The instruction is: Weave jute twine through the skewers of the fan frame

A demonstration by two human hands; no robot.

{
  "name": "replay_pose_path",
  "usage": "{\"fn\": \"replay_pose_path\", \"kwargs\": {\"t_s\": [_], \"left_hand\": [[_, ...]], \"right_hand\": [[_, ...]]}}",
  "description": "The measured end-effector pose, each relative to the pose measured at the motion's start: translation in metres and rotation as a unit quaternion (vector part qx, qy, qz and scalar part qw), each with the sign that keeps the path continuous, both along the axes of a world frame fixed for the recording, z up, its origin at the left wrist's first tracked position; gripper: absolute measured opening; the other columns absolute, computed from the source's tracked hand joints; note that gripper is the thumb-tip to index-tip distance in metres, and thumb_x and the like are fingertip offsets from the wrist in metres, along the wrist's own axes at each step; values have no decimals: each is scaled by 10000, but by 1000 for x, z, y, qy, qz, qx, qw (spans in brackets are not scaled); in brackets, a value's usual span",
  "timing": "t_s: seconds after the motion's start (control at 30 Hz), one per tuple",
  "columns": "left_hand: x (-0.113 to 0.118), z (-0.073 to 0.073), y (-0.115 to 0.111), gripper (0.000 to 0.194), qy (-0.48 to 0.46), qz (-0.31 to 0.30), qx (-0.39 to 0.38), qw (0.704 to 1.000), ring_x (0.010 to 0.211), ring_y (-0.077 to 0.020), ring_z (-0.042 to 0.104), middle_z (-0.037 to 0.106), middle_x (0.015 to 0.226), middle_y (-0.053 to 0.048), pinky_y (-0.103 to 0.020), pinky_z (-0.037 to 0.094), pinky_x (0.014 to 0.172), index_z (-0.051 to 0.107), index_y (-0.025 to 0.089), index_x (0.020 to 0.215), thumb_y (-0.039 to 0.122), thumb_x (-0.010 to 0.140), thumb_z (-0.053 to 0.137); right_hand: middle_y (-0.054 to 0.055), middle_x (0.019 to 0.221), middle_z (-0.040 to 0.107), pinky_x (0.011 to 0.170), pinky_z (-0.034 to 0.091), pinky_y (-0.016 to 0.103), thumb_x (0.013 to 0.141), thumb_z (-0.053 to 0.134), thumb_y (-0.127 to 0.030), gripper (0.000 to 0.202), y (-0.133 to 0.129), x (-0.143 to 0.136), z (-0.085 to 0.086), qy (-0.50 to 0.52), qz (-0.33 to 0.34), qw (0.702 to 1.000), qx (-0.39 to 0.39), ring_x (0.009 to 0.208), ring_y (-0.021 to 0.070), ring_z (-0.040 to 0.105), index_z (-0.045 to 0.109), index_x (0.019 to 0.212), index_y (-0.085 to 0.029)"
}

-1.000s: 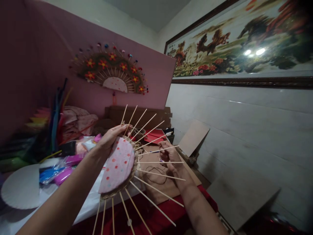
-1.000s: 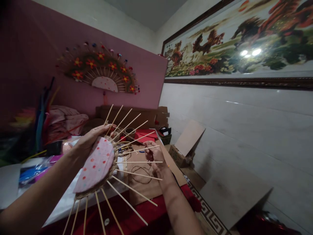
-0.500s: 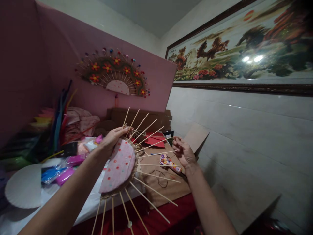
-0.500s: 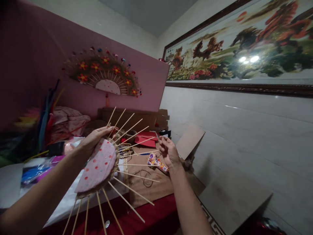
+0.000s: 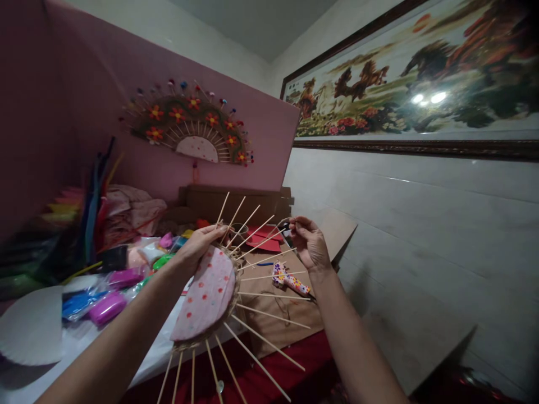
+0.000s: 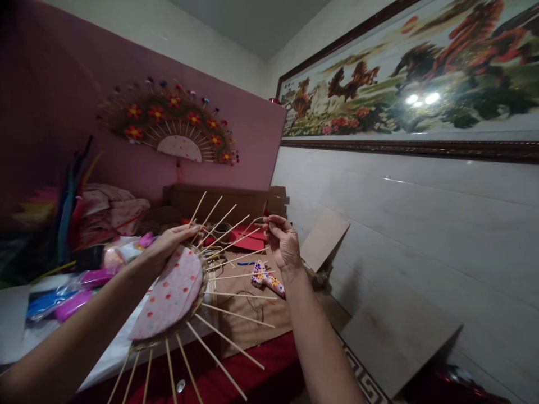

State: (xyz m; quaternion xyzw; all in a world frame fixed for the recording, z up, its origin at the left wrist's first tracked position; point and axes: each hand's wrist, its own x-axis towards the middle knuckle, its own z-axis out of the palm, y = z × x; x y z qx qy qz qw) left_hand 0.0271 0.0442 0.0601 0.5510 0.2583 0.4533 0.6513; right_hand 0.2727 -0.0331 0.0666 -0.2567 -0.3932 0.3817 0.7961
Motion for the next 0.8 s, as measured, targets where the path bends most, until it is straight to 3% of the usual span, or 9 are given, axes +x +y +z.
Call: {"fn": "replay_pose_path", "kwargs": {"t_s": [0.17,0.3,0.4,0.53,0.8], "left_hand": [[-4,3,0,267,-17,-17,-6,1000,480,-89,571,644,605,-17,-175,441,462,683,132,880,330,700,680],[-9,5,2,254,-38,-29,6,999,496,-91,583,649,633,-20,-174,451,468,668,129,916,299,728,661],[-10,4,4,252,-45,-38,6,998,503,-97,589,647,642,-21,-177,458,465,661,134,929,300,739,651],[-10,3,5,245,-48,-41,-6,998,493,-98,589,648,644,-20,-175,458,452,662,146,918,303,730,661],[-9,7,1,239,-58,-49,-16,997,488,-97,591,644,617,-19,-172,451,449,658,135,909,294,730,657]], "right_hand": [[-21,709,662,401,365,141,612,705,-141,197,-12,7,-12,10,42,999,32,519,51,501,692,790,-226],[-37,687,655,356,285,130,594,744,-180,209,-20,6,-35,2,36,998,-53,474,42,459,679,782,-245],[-11,651,662,339,259,145,585,768,-189,209,-24,-7,-51,-39,72,989,-124,412,45,438,680,774,-203],[47,637,678,394,313,181,563,795,-187,230,-29,-28,-61,-132,123,963,-200,424,62,463,691,760,-129],[42,774,679,609,459,248,539,812,-225,265,-38,-47,-62,-224,141,919,-291,659,139,614,711,770,-145]]}}
